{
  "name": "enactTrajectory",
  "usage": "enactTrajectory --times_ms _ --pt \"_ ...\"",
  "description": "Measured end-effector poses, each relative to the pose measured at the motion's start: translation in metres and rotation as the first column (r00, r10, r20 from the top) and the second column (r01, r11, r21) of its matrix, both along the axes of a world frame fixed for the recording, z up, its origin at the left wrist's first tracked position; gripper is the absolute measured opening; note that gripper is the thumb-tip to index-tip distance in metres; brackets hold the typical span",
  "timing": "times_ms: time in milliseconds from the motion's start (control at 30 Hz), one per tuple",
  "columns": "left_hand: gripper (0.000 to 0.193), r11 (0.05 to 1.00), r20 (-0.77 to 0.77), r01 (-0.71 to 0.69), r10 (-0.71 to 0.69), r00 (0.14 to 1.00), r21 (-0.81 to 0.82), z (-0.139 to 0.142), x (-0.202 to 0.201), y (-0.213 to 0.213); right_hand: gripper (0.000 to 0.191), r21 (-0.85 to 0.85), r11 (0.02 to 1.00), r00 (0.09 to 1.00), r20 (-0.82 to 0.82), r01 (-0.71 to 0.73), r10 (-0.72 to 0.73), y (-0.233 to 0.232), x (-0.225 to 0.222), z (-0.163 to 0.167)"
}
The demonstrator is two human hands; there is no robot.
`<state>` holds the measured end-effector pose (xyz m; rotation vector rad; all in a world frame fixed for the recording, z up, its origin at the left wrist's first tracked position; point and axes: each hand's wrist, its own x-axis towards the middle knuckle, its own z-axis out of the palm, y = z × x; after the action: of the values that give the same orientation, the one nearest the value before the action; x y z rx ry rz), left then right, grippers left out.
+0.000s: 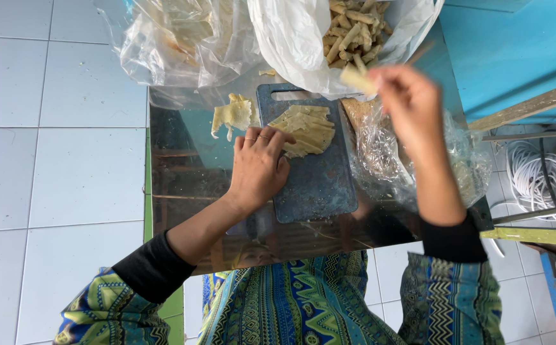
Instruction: The person spoons brown sugar filling from a plastic bag onto thin dough sheets on a cutting board and folds the sheets over the filling. They then unwrap a round layered dough disc, cut it into wedge pieces with a knife, and wrap the pieces in a clear plastic bag.
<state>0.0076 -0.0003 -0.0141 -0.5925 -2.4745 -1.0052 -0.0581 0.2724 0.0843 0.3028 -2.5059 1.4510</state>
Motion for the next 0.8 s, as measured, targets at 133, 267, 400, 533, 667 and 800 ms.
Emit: enactTrajectory --times_ms 133,267,400,533,667,800 --pt "0.046 0.995 0.110 -0.061 0.052 0.993 0.075 -0.003 -0.003 -0.003 0.027 0.432 0.866 0.722 -0.680 0.250 0.131 -0.020 -0.023 0.023" --pt "0.039 0.990 0.083 -0.098 0.090 0.992 0.103 -0.006 -0.015 -0.013 0.013 0.550 0.812 0.882 -0.265 -0.194 0.390 -0.063 0.014 -0.026" --pt "0.035 0.986 0.112 -0.070 0.053 0.992 0.154 -0.006 -0.018 -0.013 0.019 0.689 0.701 0.864 -0.225 -0.185 0.450 -0.077 0.045 -0.067" --pt "0.035 0.986 0.215 -0.085 0.052 0.975 0.144 -0.004 -0.020 -0.010 0.014 0.696 0.715 0.817 -0.375 -0.063 0.438 -0.071 0.043 -0.086" --pt "0.041 0.987 0.237 -0.076 0.040 0.971 0.144 0.000 -0.021 -0.012 0.010 0.197 0.974 0.994 0.036 -0.110 0.105 -0.046 0.013 -0.093" --pt "0.045 0.992 0.198 -0.064 0.042 0.979 0.106 0.004 -0.021 -0.012 0.010 -0.133 0.988 0.997 -0.003 -0.083 0.083 -0.010 -0.003 -0.078"
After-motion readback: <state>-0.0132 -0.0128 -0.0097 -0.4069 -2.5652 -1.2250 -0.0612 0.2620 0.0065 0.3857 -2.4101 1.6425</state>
